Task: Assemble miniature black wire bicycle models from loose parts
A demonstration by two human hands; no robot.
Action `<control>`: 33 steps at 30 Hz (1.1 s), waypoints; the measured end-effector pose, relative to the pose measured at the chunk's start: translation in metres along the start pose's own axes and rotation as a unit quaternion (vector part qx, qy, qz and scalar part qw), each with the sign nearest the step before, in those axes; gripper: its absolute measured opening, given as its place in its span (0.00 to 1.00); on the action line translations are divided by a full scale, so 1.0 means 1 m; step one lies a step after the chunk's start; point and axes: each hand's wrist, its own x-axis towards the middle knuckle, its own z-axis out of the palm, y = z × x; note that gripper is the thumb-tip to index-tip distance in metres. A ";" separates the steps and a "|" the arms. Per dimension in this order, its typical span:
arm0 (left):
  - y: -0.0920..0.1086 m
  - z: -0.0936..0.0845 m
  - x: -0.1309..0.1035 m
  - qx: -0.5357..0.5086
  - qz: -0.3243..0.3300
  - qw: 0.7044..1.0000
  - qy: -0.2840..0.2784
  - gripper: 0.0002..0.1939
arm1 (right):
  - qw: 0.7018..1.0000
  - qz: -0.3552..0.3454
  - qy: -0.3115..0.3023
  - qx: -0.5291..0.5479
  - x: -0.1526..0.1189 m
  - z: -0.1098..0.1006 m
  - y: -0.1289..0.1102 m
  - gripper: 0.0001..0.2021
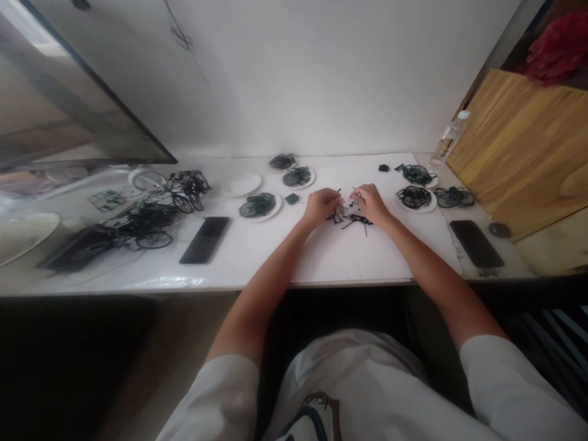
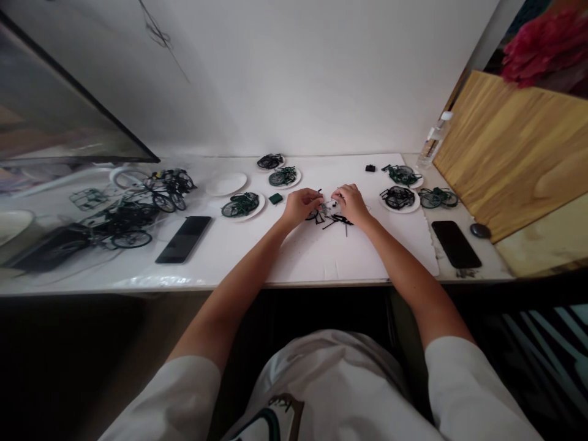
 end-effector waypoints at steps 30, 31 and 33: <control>0.019 -0.002 -0.007 0.012 -0.008 1.000 -0.020 0.20 | 0.984 0.053 0.057 0.159 -0.004 0.008 -0.008 0.20; 0.018 -0.001 -0.006 0.012 -0.002 1.000 -0.021 0.20 | 0.985 0.054 0.055 0.157 -0.004 0.008 -0.008 0.21; 0.016 -0.001 -0.006 0.008 0.008 1.000 -0.025 0.20 | 0.985 0.051 0.053 0.156 -0.005 0.008 -0.008 0.21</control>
